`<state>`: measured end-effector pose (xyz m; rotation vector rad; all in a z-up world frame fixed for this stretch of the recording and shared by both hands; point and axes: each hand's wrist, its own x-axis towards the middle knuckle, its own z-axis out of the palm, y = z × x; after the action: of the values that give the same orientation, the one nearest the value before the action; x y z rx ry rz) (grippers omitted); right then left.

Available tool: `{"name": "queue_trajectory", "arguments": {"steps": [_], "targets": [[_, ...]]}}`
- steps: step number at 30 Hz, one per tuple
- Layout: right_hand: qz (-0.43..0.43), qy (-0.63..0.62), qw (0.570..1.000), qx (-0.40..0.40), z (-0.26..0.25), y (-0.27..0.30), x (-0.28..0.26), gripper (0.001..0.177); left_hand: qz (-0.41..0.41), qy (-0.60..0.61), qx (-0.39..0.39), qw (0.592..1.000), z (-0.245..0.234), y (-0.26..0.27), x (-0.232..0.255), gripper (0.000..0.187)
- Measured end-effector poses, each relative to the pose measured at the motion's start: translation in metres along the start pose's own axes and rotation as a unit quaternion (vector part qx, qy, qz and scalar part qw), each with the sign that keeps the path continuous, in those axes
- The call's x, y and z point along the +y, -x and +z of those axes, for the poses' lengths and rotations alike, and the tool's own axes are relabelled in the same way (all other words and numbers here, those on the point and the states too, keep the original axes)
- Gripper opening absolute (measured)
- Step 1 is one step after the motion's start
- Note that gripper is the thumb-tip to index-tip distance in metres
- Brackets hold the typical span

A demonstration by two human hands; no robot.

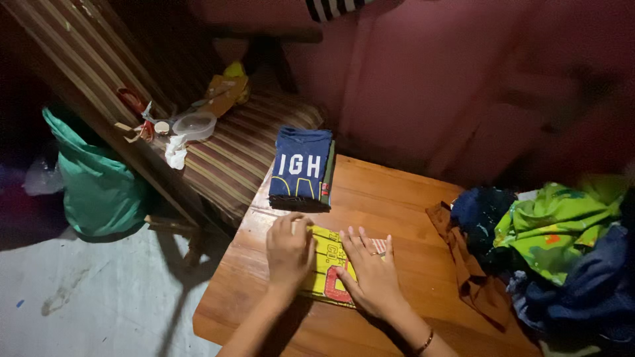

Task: The person folds a blue t-shirt and then a yellow t-shirt on a wooden table. They smooth each shirt, fold the sides inward, and fold the bottom up to create compact rectangles, placing the finished folds on the table.

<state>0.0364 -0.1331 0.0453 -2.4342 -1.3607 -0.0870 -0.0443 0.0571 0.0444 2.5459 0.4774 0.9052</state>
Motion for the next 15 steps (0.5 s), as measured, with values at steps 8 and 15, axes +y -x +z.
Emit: {"name": "queue_trajectory", "arguments": {"steps": [8,15], "targets": [[0.046,-0.057,0.994,0.086,0.008,-0.001,0.008,0.058,0.109,0.02,-0.118,0.987,0.04,0.024,0.017,0.049],[0.019,0.02,0.999,0.028,0.014,0.001,0.01,0.062,0.11,-0.043,-0.145,0.982,0.033,0.029,0.014,0.061]]}}
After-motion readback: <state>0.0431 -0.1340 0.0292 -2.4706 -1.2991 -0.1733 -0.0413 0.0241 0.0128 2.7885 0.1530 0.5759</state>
